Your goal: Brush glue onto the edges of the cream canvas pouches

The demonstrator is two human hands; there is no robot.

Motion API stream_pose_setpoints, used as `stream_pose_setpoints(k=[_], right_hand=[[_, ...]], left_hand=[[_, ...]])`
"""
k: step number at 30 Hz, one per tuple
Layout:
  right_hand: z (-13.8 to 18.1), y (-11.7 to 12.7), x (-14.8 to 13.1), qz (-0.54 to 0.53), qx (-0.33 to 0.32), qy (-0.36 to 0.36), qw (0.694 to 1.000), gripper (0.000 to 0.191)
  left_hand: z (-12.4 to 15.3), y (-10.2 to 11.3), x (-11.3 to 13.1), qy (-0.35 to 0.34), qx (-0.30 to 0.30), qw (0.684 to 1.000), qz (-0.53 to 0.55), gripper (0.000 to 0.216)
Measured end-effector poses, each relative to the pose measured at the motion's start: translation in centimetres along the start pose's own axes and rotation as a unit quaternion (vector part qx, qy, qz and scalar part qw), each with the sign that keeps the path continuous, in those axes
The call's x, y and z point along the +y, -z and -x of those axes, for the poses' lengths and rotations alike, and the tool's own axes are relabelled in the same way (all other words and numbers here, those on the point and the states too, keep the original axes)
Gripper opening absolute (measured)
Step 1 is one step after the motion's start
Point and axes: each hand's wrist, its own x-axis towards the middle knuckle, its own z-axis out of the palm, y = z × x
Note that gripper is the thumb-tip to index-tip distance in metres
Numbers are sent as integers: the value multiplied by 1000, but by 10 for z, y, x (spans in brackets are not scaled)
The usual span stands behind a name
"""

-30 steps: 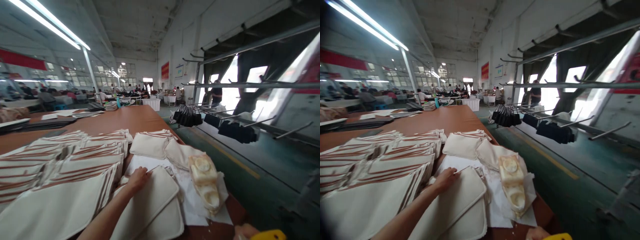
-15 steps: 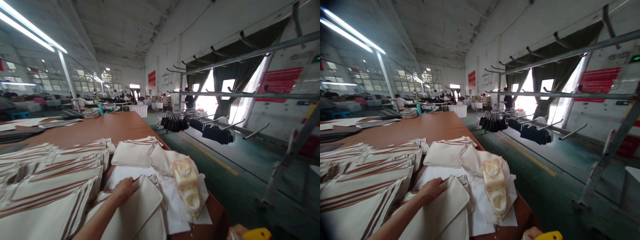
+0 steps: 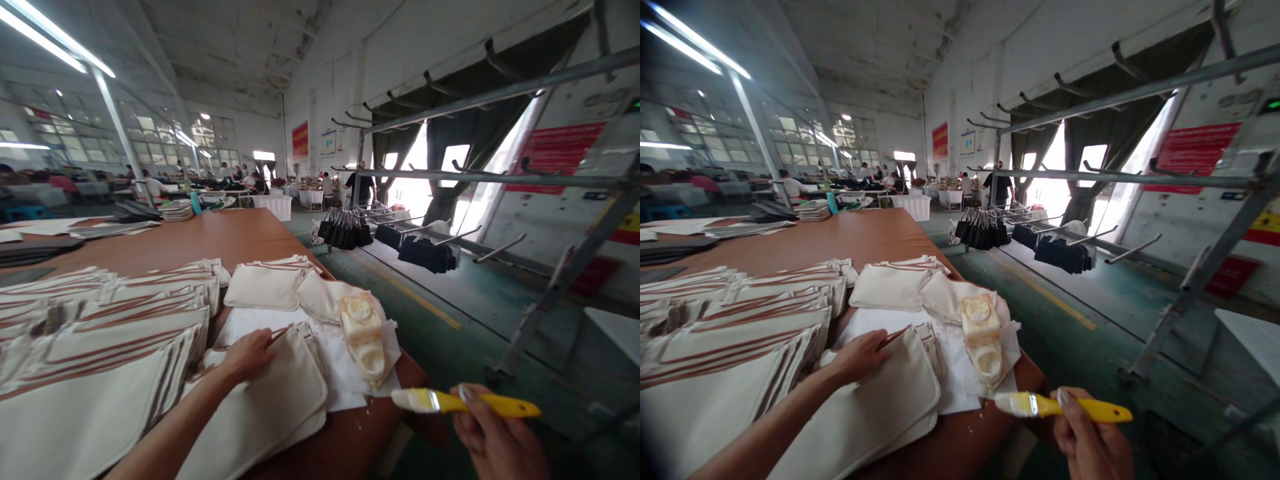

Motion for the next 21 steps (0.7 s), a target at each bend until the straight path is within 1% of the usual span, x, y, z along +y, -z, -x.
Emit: stream_pose_setpoints(k=[2,4,6,7,8,10,12,16,18,21], right_hand=[[-7,0,-2,3,24,18,1000,37],[-14,-1,-4,60,30,42,997,42],[-21,-4,-5,144,-4,73,987,43],[-25,-6,-4,189,-28,95,977,41],[-30,-9,-3,234,-53,130,962,38],[-40,-18,3,307,-101,216,921,32],[-50,-29,13,344,-140,288,883,29],[-66,-51,42,381,-211,351,829,23],[-69,-60,58,419,-235,383,789,22],[-71,-71,77,483,-250,428,722,23]], left_hand=[[6,-1,1,-29,-25,999,1,25],[11,-5,2,-42,-40,998,-1,24],[13,-12,4,-43,-44,998,-6,25],[13,-16,6,-40,-44,998,-9,26],[13,-19,8,-37,-44,998,-11,27],[10,-22,13,-32,-46,998,-14,28],[6,-23,16,-30,-51,998,-15,27],[-1,-19,15,-24,-58,998,-7,28],[-4,-18,12,-22,-51,998,1,33],[-7,-18,9,-23,-38,999,11,48]])
